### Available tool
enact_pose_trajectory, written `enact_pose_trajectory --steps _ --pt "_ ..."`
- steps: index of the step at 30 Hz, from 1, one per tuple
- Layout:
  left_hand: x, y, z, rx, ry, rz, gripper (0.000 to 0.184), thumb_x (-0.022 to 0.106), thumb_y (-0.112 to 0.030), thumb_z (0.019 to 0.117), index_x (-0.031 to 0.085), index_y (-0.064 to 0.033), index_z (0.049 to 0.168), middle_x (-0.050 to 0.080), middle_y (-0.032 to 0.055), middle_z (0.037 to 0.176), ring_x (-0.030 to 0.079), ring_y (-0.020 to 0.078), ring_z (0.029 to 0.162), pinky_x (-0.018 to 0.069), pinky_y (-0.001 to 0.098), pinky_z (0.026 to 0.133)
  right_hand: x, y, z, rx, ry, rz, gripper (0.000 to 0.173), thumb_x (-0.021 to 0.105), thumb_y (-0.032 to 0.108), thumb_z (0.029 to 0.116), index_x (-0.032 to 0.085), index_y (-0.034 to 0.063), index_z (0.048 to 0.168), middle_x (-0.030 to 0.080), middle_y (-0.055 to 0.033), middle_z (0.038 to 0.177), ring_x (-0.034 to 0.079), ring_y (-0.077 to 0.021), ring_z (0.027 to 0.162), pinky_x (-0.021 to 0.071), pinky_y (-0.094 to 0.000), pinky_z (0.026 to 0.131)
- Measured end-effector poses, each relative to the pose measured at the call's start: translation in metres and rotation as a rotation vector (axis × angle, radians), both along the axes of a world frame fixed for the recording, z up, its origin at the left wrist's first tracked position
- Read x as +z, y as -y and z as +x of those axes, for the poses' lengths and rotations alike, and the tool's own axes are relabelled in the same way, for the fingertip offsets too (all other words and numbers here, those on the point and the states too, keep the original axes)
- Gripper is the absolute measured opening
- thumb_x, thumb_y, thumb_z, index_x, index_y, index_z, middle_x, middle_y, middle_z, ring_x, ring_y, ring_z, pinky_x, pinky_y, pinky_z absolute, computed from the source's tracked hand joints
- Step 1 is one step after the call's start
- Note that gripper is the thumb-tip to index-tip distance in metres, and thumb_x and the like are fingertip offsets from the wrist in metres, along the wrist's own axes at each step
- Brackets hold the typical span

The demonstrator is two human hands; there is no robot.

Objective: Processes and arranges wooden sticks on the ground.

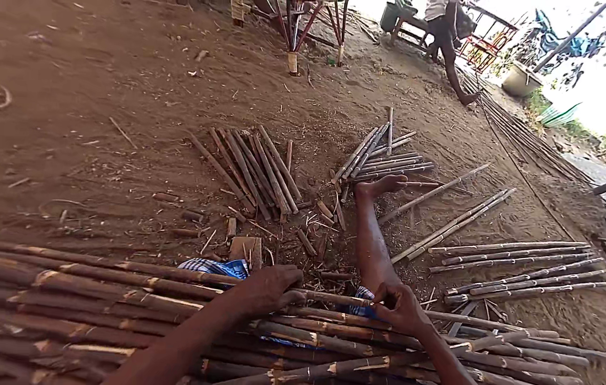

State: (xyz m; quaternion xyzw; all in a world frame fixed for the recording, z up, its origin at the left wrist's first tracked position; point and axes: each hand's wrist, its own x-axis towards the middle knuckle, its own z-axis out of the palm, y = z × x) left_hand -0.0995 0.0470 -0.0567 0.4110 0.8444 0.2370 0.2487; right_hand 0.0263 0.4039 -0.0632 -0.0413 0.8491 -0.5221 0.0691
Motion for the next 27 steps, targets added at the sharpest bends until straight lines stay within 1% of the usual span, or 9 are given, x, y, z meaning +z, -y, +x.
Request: enact_pose_trajectory --steps 8,10,13,17,20,23,25,26,27 --pt "0.001 -0.005 0.002 -0.014 -0.045 -0.201 0.050 0.038 -0.054 0.1073 0.066 -0.0138 0.107 0.066 0.0051 0.098 0.067 0.0227 0.096 0.0556 0.0456 0.083 0.004 0.009 -0.004 -0.013 0.030 0.108 0.007 0.075 0.021 0.0812 0.073 0.0137 0.083 0.069 0.0048 0.076 0.061 -0.0040 0.062 0.0522 -0.0250 0.056" --pt "0.002 -0.008 -0.004 0.001 0.012 -0.228 0.051 0.034 -0.053 0.1085 0.067 -0.0135 0.107 0.068 0.0074 0.095 0.068 0.0253 0.095 0.0548 0.0495 0.084 0.003 0.009 -0.004 -0.004 -0.004 0.116 0.007 0.074 0.020 0.0809 0.073 0.0132 0.082 0.069 0.0048 0.076 0.060 -0.0035 0.062 0.0514 -0.0243 0.056" --pt "0.005 -0.014 -0.016 0.017 0.136 -0.284 0.054 0.031 -0.050 0.1100 0.070 -0.0118 0.112 0.071 0.0103 0.103 0.068 0.0275 0.103 0.0530 0.0525 0.092 0.004 0.012 -0.004 0.027 -0.024 0.185 0.008 0.074 0.021 0.0802 0.074 0.0131 0.081 0.068 0.0056 0.075 0.059 -0.0018 0.062 0.0501 -0.0237 0.056" --pt "-0.006 -0.021 -0.033 -0.006 0.298 -0.238 0.054 0.034 -0.047 0.1102 0.067 -0.0090 0.090 0.063 0.0077 0.080 0.064 0.0228 0.078 0.0528 0.0458 0.075 -0.002 0.013 -0.003 0.080 -0.088 0.237 0.010 0.074 0.024 0.0809 0.073 0.0137 0.079 0.065 0.0055 0.073 0.057 -0.0015 0.062 0.0485 -0.0234 0.055" --pt "-0.010 -0.012 -0.044 0.008 0.370 -0.216 0.054 0.040 -0.054 0.1071 0.067 -0.0108 0.089 0.062 0.0050 0.077 0.062 0.0192 0.073 0.0521 0.0431 0.072 -0.002 0.009 -0.006 0.042 -0.045 0.092 0.006 0.075 0.018 0.0815 0.073 0.0122 0.082 0.067 0.0043 0.077 0.058 -0.0033 0.063 0.0496 -0.0239 0.056" --pt "-0.006 0.053 -0.065 0.132 0.305 -0.301 0.053 0.054 -0.066 0.0967 0.070 -0.0160 0.100 0.068 0.0030 0.087 0.067 0.0194 0.085 0.0547 0.0485 0.083 0.000 -0.005 -0.009 -0.054 -0.013 -0.068 0.005 0.074 0.014 0.0814 0.071 0.0138 0.085 0.066 0.0036 0.074 0.054 -0.0060 0.057 0.0461 -0.0258 0.051" --pt "-0.004 0.123 -0.081 0.307 0.160 -0.331 0.043 0.068 -0.061 0.0911 0.071 -0.0188 0.102 0.070 0.0022 0.091 0.068 0.0217 0.088 0.0550 0.0534 0.083 0.001 -0.015 -0.007 -0.093 0.007 -0.084 0.005 0.074 0.014 0.0811 0.071 0.0136 0.084 0.065 0.0029 0.071 0.055 -0.0068 0.055 0.0457 -0.0262 0.050" --pt "-0.001 0.159 -0.088 0.396 0.074 -0.349 0.041 0.071 -0.057 0.0904 0.072 -0.0193 0.106 0.071 0.0028 0.096 0.069 0.0236 0.093 0.0552 0.0565 0.085 0.003 -0.017 -0.006 -0.107 0.010 -0.079 0.005 0.074 0.014 0.0810 0.071 0.0139 0.084 0.066 0.0028 0.072 0.055 -0.0071 0.056 0.0465 -0.0260 0.051" --pt "0.007 0.192 -0.093 0.470 0.028 -0.398 0.040 0.071 -0.052 0.0926 0.072 -0.0181 0.113 0.072 0.0054 0.108 0.068 0.0276 0.104 0.0526 0.0604 0.092 0.004 -0.018 -0.007 -0.121 0.008 -0.076 0.005 0.074 0.015 0.0811 0.071 0.0142 0.085 0.067 0.0026 0.073 0.057 -0.0074 0.057 0.0481 -0.0260 0.052"
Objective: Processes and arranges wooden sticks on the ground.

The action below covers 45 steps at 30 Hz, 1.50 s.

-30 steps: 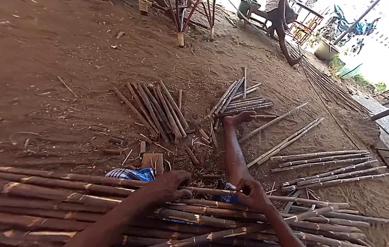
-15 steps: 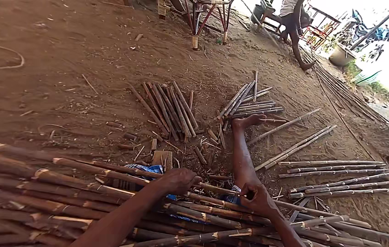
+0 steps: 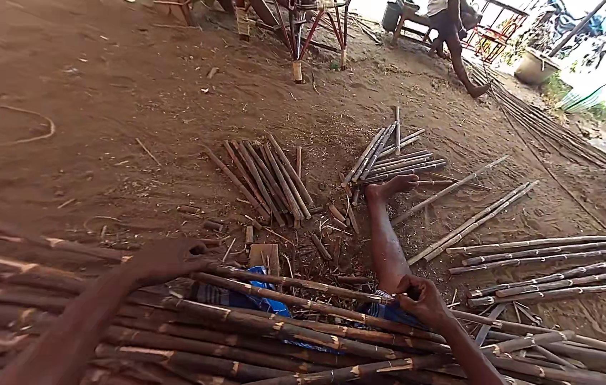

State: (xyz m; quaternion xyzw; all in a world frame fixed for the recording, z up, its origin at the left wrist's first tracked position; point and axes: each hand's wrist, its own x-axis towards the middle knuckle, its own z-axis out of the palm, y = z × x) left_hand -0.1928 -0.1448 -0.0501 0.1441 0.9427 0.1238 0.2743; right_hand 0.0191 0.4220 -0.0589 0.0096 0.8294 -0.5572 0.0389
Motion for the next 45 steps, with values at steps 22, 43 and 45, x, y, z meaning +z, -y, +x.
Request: enact_pose_trajectory --steps 22,43,45 --pt "0.012 -0.177 0.124 -0.483 -0.448 0.341 0.017 0.073 -0.014 0.0914 0.068 -0.0106 0.107 0.067 0.0099 0.107 0.067 0.0288 0.103 0.0592 0.0448 0.087 0.004 0.042 0.012 0.005 -0.088 -0.006 0.012 0.075 0.014 0.0873 0.075 0.0093 0.099 0.072 -0.0009 0.086 0.065 -0.0098 0.068 0.0564 -0.0290 0.061" --pt "0.008 -0.160 0.130 -0.515 -0.724 0.344 0.047 0.045 -0.050 0.1058 0.072 -0.0133 0.097 0.065 0.0025 0.082 0.068 0.0204 0.078 0.0588 0.0358 0.065 -0.003 0.059 -0.003 0.185 -0.121 0.054 0.007 0.078 0.015 0.0813 0.074 0.0107 0.084 0.072 0.0029 0.084 0.065 -0.0031 0.073 0.0563 -0.0234 0.065" --pt "0.012 -0.162 0.126 -0.496 -0.673 0.313 0.052 0.042 -0.054 0.1055 0.073 -0.0149 0.092 0.065 0.0009 0.077 0.068 0.0187 0.071 0.0574 0.0364 0.058 -0.001 0.060 -0.003 0.189 -0.115 0.066 0.007 0.078 0.015 0.0801 0.074 0.0103 0.084 0.072 0.0025 0.084 0.065 -0.0036 0.074 0.0554 -0.0238 0.065"
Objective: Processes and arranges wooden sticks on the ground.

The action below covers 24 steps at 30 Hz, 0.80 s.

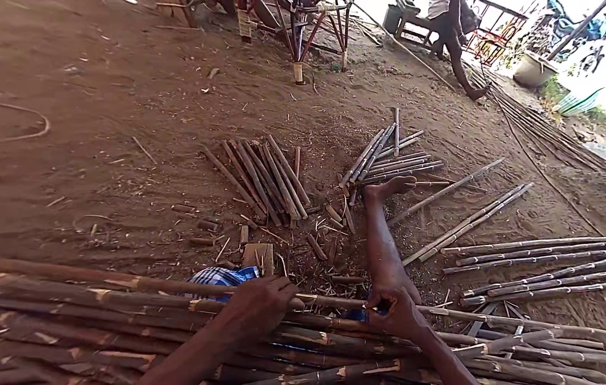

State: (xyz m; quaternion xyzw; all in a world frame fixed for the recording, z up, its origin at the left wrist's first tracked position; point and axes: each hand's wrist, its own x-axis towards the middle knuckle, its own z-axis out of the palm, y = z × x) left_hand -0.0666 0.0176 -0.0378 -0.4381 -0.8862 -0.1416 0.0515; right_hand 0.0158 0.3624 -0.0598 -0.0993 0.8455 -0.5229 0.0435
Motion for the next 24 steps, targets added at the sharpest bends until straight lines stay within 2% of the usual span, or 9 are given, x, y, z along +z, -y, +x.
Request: enact_pose_trajectory --steps 4,7,10,12,13,15,17,22,24 --pt "0.018 0.004 -0.009 0.058 0.280 -0.202 0.053 0.041 -0.062 0.1032 0.072 -0.0199 0.103 0.070 0.0003 0.088 0.070 0.0206 0.078 0.0577 0.0457 0.065 0.002 -0.005 -0.006 0.055 0.044 -0.024 0.007 0.077 0.014 0.0810 0.075 0.0092 0.086 0.072 0.0025 0.085 0.063 -0.0025 0.071 0.0533 -0.0227 0.063" --pt "0.025 0.050 -0.023 0.168 0.317 -0.260 0.049 0.061 -0.067 0.0916 0.068 -0.0231 0.113 0.069 -0.0010 0.094 0.070 0.0206 0.077 0.0586 0.0481 0.064 0.004 -0.018 -0.013 -0.081 0.115 -0.134 0.006 0.077 0.013 0.0821 0.074 0.0109 0.086 0.071 0.0015 0.083 0.062 -0.0066 0.066 0.0525 -0.0264 0.060" --pt "0.024 0.127 -0.040 0.278 0.198 -0.212 0.035 0.081 -0.034 0.0833 0.070 -0.0135 0.110 0.069 0.0068 0.096 0.070 0.0295 0.080 0.0579 0.0560 0.067 0.002 -0.038 -0.014 -0.206 0.156 -0.193 0.007 0.075 0.011 0.0866 0.073 0.0089 0.093 0.071 -0.0047 0.081 0.065 -0.0146 0.068 0.0555 -0.0329 0.064" --pt "0.019 0.158 -0.043 0.295 0.100 -0.134 0.023 0.079 -0.019 0.0827 0.074 -0.0098 0.103 0.070 0.0113 0.098 0.070 0.0345 0.087 0.0566 0.0591 0.074 0.004 -0.040 -0.012 -0.205 0.143 -0.207 0.008 0.073 0.012 0.0904 0.073 0.0084 0.098 0.071 -0.0060 0.082 0.065 -0.0154 0.070 0.0555 -0.0323 0.065" --pt "0.016 0.164 -0.040 0.285 0.057 -0.087 0.020 0.073 -0.021 0.0853 0.075 -0.0102 0.102 0.069 0.0115 0.099 0.069 0.0341 0.089 0.0560 0.0582 0.078 0.005 -0.037 -0.012 -0.202 0.128 -0.197 0.011 0.073 0.015 0.0918 0.075 0.0095 0.101 0.071 -0.0057 0.084 0.065 -0.0157 0.071 0.0559 -0.0327 0.066" --pt "0.017 0.156 -0.031 0.252 0.012 -0.051 0.031 0.060 -0.041 0.0938 0.076 -0.0156 0.102 0.067 0.0074 0.100 0.068 0.0278 0.088 0.0576 0.0516 0.076 0.006 -0.024 -0.014 -0.217 0.087 -0.173 0.013 0.074 0.019 0.0917 0.077 0.0126 0.103 0.072 -0.0044 0.084 0.066 -0.0158 0.070 0.0567 -0.0336 0.064" --pt "0.017 0.126 -0.019 0.171 -0.001 -0.056 0.047 0.048 -0.058 0.1005 0.074 -0.0180 0.103 0.066 0.0047 0.094 0.068 0.0233 0.079 0.0589 0.0454 0.066 0.011 -0.009 -0.010 -0.187 0.067 -0.203 0.014 0.072 0.018 0.0913 0.077 0.0109 0.103 0.072 -0.0048 0.085 0.065 -0.0155 0.069 0.0561 -0.0323 0.063" --pt "0.009 0.038 0.007 -0.064 0.070 -0.049 0.056 0.035 -0.053 0.1084 0.071 -0.0130 0.096 0.071 0.0049 0.081 0.072 0.0222 0.072 0.0591 0.0425 0.058 0.016 0.018 0.006 -0.062 0.061 -0.178 0.014 0.070 0.017 0.0945 0.075 0.0075 0.103 0.073 -0.0015 0.088 0.066 -0.0095 0.072 0.0572 -0.0287 0.066" --pt "0.008 0.017 0.014 -0.097 0.147 -0.064 0.060 0.037 -0.063 0.1046 0.069 -0.0119 0.097 0.069 0.0067 0.083 0.071 0.0239 0.071 0.0580 0.0439 0.056 0.016 0.018 0.010 -0.055 0.042 -0.164 0.014 0.072 0.016 0.0913 0.075 0.0079 0.102 0.073 -0.0008 0.089 0.066 -0.0088 0.072 0.0572 -0.0282 0.065"
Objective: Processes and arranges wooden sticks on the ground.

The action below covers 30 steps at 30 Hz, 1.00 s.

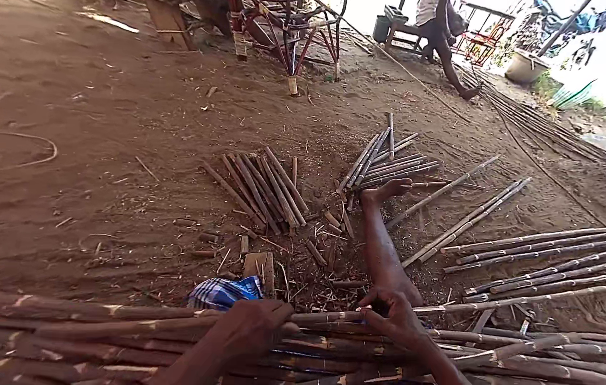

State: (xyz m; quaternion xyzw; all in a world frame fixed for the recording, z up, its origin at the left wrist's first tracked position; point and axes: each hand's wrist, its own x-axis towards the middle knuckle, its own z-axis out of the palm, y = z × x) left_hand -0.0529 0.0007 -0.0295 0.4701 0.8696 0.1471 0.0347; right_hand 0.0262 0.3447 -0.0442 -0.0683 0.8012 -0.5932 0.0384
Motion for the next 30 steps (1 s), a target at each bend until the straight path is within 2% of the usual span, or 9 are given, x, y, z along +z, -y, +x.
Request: enact_pose_trajectory --steps 1,3,5,10,14,18,21,23,30 --pt "0.004 -0.006 0.001 -0.007 0.072 -0.035 0.061 0.044 -0.069 0.0994 0.067 -0.0127 0.103 0.068 0.0076 0.091 0.070 0.0247 0.073 0.0581 0.0446 0.057 -0.001 -0.001 0.003 0.003 -0.011 0.001 0.013 0.073 0.015 0.0902 0.075 0.0077 0.101 0.073 -0.0008 0.090 0.066 -0.0081 0.072 0.0571 -0.0275 0.065" --pt "0.011 -0.010 0.002 -0.010 0.215 -0.092 0.052 0.065 -0.060 0.0929 0.064 -0.0133 0.115 0.064 0.0105 0.109 0.070 0.0278 0.081 0.0597 0.0470 0.061 -0.005 -0.007 0.008 -0.013 -0.030 -0.013 0.011 0.073 0.013 0.0875 0.075 0.0082 0.097 0.073 -0.0006 0.090 0.065 -0.0072 0.071 0.0560 -0.0264 0.063" --pt "0.010 -0.004 0.004 0.000 0.213 -0.050 0.041 0.071 -0.049 0.0928 0.062 -0.0142 0.112 0.061 0.0083 0.107 0.068 0.0242 0.078 0.0596 0.0427 0.060 -0.008 -0.017 0.010 -0.047 -0.015 -0.044 0.009 0.074 0.012 0.0857 0.075 0.0092 0.094 0.072 -0.0005 0.088 0.063 -0.0070 0.068 0.0531 -0.0257 0.059" --pt "0.006 0.013 0.004 0.067 0.070 0.018 0.046 0.053 -0.060 0.0991 0.067 -0.0166 0.105 0.062 0.0018 0.090 0.066 0.0173 0.068 0.0567 0.0374 0.054 -0.005 -0.053 0.014 -0.064 0.044 0.033 0.008 0.074 0.015 0.0839 0.074 0.0112 0.091 0.071 0.0011 0.085 0.063 -0.0073 0.068 0.0536 -0.0258 0.060" --pt "0.004 0.012 0.012 0.085 -0.011 -0.003 0.055 0.039 -0.061 0.1034 0.069 -0.0152 0.103 0.065 0.0026 0.086 0.067 0.0200 0.065 0.0558 0.0401 0.051 -0.008 -0.055 0.013 -0.004 0.000 0.089 0.006 0.074 0.015 0.0832 0.074 0.0115 0.088 0.071 0.0026 0.084 0.064 -0.0054 0.070 0.0547 -0.0252 0.062" --pt "0.006 0.009 0.015 0.099 -0.034 0.007 0.054 0.038 -0.059 0.1039 0.070 -0.0149 0.104 0.065 0.0032 0.086 0.068 0.0205 0.067 0.0567 0.0398 0.052 -0.011 -0.053 0.010 -0.023 -0.011 0.081 0.005 0.074 0.013 0.0833 0.074 0.0111 0.088 0.071 0.0027 0.083 0.063 -0.0049 0.067 0.0534 -0.0241 0.060" --pt "0.009 0.011 0.016 0.094 0.047 0.000 0.046 0.055 -0.057 0.0977 0.068 -0.0146 0.110 0.062 0.0050 0.096 0.067 0.0207 0.070 0.0579 0.0389 0.054 -0.014 -0.050 0.011 -0.024 -0.017 0.125 0.006 0.075 0.015 0.0833 0.076 0.0121 0.088 0.072 0.0038 0.082 0.063 -0.0035 0.067 0.0543 -0.0231 0.061" --pt "0.008 0.013 0.014 0.083 0.048 0.000 0.037 0.064 -0.050 0.0947 0.067 -0.0145 0.105 0.060 0.0044 0.094 0.066 0.0193 0.070 0.0574 0.0370 0.054 -0.013 -0.049 0.011 -0.008 -0.019 0.132 0.006 0.075 0.015 0.0823 0.076 0.0123 0.087 0.072 0.0043 0.082 0.064 -0.0026 0.068 0.0543 -0.0223 0.062" --pt "0.025 0.012 0.016 0.054 -0.074 -0.046 0.052 0.041 -0.057 0.1032 0.071 -0.0149 0.097 0.062 0.0021 0.080 0.065 0.0191 0.061 0.0535 0.0376 0.047 -0.012 -0.050 0.007 0.008 -0.013 0.094 0.005 0.076 0.014 0.0808 0.075 0.0121 0.085 0.071 0.0047 0.080 0.061 -0.0025 0.064 0.0518 -0.0222 0.058"
